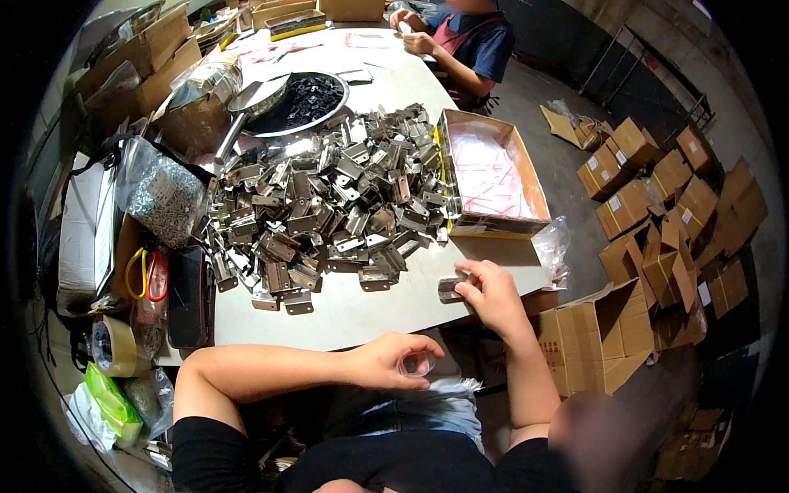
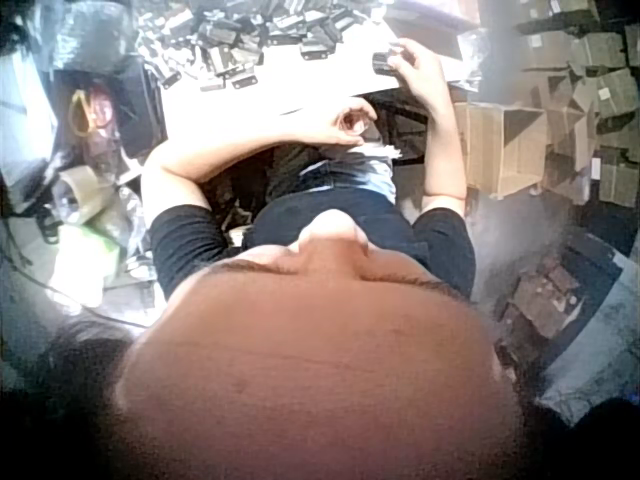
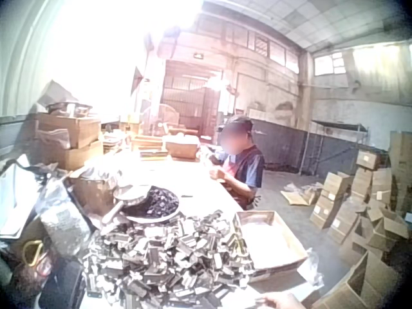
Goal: The person sits at a table and repeatedly picks up small metal hardware pieces from a large pile. They place each piece into a small plastic bag and then set the bag aside. The process is repetitive and involves handling the items one at a time.
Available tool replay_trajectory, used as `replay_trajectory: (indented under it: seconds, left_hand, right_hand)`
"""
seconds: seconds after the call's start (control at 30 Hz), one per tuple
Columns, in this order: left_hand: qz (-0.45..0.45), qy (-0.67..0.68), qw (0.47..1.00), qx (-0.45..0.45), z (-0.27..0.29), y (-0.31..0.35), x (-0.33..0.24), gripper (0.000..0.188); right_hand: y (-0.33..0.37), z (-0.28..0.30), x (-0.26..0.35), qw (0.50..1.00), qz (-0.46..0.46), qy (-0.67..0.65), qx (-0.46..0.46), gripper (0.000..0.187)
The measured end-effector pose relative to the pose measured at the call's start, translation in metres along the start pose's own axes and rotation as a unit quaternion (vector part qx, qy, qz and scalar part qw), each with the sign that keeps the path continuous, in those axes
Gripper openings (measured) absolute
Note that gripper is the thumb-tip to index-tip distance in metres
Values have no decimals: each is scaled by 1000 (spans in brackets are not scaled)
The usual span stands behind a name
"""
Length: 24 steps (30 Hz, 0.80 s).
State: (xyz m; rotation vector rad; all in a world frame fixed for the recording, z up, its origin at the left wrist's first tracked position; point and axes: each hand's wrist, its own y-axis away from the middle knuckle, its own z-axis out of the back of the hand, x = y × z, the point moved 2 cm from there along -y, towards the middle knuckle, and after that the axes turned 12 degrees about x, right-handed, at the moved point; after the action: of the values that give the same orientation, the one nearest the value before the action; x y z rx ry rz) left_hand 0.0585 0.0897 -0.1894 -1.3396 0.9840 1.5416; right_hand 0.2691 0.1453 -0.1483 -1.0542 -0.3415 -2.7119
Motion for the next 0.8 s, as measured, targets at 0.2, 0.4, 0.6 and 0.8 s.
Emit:
replay_trajectory:
  seconds: [0.2,0.4,0.6,0.8]
  left_hand:
    - [8,0,1000,8,-2,-1,2,51]
    - [-12,224,974,38,-2,-1,7,53]
    - [24,421,902,96,-9,-2,14,41]
    - [117,374,915,100,-11,-1,21,45]
  right_hand:
    - [13,-4,17,994,95,48,-20,16]
    - [40,-1,64,955,177,-11,237,15]
    - [26,-16,70,938,237,-17,251,12]
    - [-36,-35,74,980,195,34,38,29]
